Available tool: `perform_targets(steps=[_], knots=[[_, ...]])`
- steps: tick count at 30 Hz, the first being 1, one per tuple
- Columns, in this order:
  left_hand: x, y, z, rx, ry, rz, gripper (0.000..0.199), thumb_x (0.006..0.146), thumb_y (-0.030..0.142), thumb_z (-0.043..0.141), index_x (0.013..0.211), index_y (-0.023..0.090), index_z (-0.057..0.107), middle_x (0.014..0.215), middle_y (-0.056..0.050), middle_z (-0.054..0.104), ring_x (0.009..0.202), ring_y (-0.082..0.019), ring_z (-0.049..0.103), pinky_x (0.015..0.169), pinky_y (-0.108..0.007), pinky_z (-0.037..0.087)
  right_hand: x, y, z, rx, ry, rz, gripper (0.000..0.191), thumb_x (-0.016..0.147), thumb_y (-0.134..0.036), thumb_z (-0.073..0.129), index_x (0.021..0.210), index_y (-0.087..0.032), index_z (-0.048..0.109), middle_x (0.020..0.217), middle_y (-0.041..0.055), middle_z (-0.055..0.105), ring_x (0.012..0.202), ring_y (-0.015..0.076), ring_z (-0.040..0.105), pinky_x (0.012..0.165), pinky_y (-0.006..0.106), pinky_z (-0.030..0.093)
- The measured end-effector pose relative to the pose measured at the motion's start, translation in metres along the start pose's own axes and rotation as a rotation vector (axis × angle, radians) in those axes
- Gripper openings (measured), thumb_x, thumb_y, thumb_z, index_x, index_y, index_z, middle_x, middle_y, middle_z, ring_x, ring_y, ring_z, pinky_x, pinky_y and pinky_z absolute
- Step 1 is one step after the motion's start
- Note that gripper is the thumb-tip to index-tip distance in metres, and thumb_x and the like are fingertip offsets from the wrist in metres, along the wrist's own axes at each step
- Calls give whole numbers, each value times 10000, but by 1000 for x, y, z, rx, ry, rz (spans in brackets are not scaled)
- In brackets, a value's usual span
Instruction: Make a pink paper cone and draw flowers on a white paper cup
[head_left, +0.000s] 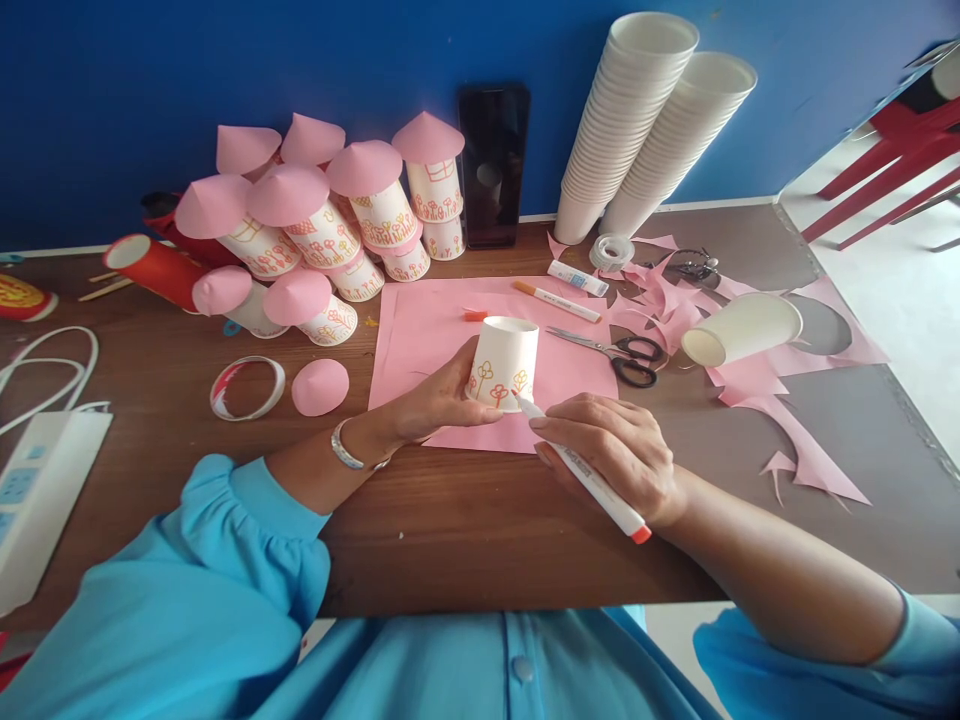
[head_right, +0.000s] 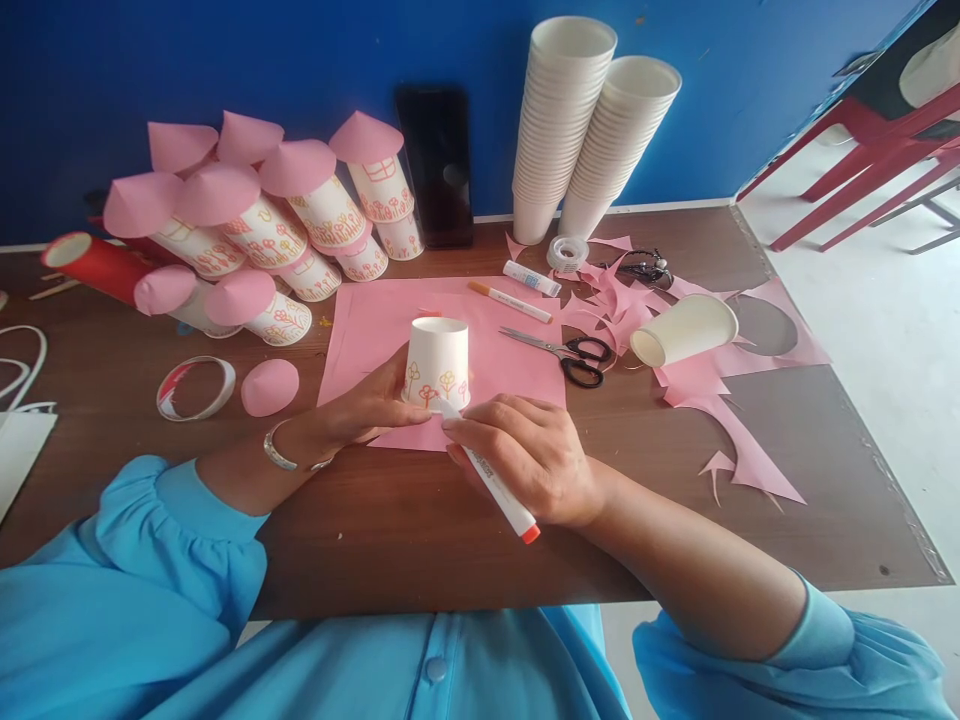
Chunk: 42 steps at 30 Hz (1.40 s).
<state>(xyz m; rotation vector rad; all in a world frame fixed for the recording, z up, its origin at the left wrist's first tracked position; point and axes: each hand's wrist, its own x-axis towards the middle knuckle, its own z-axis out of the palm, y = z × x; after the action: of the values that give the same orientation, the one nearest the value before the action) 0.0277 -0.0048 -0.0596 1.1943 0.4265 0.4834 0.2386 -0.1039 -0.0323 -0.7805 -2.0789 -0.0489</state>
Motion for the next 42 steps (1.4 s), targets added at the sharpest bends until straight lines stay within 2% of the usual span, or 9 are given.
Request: perform_targets(steps=[5, 28, 37, 39, 42], knots=[[0, 3, 2, -11, -7, 0, 605, 765, 232, 822, 1293, 236, 525, 1061, -51, 630, 937, -189, 604, 813, -316, 490, -1, 1, 1, 2, 2, 7, 291, 882, -50, 648, 1169, -83, 613, 811, 82, 682, 705, 197, 686, 592, 315, 590], [-2, 1, 0, -14, 3, -7, 663, 752, 245, 834, 1345, 247, 536, 1099, -66, 645, 979, -220, 617, 861, -357, 496, -1, 0, 2, -42, -6, 51, 285, 909, -74, 617, 1184, -146, 589, 793, 52, 690, 684, 172, 678, 585, 299, 588], [-2, -5, -4, -68, -21, 4, 658, 756, 206, 818, 1356, 239, 549, 1213, -114, 677, 1086, -263, 657, 904, -377, 522, 0, -2, -5, -16, 42, 23, 317, 897, -93, 625, 1204, -169, 606, 773, 21, 668, 618, 160, 644, 542, 287, 545], [-3, -7, -5, -96, -7, 1, 692, 757, 219, 817, 1385, 251, 529, 1262, -123, 673, 1140, -285, 657, 931, -403, 530, -3, -1, -5, -25, 39, 54, 326, 926, -104, 603, 1242, -185, 603, 801, 25, 672, 632, 159, 647, 547, 288, 543], [-4, -10, -7, -112, 19, -11, 739, 732, 251, 839, 1400, 258, 524, 1296, -132, 670, 1174, -311, 661, 979, -469, 527, -9, 5, -2, -3, 89, 197, 352, 974, -117, 565, 1311, -219, 587, 903, 49, 723, 730, 178, 709, 627, 313, 584]])
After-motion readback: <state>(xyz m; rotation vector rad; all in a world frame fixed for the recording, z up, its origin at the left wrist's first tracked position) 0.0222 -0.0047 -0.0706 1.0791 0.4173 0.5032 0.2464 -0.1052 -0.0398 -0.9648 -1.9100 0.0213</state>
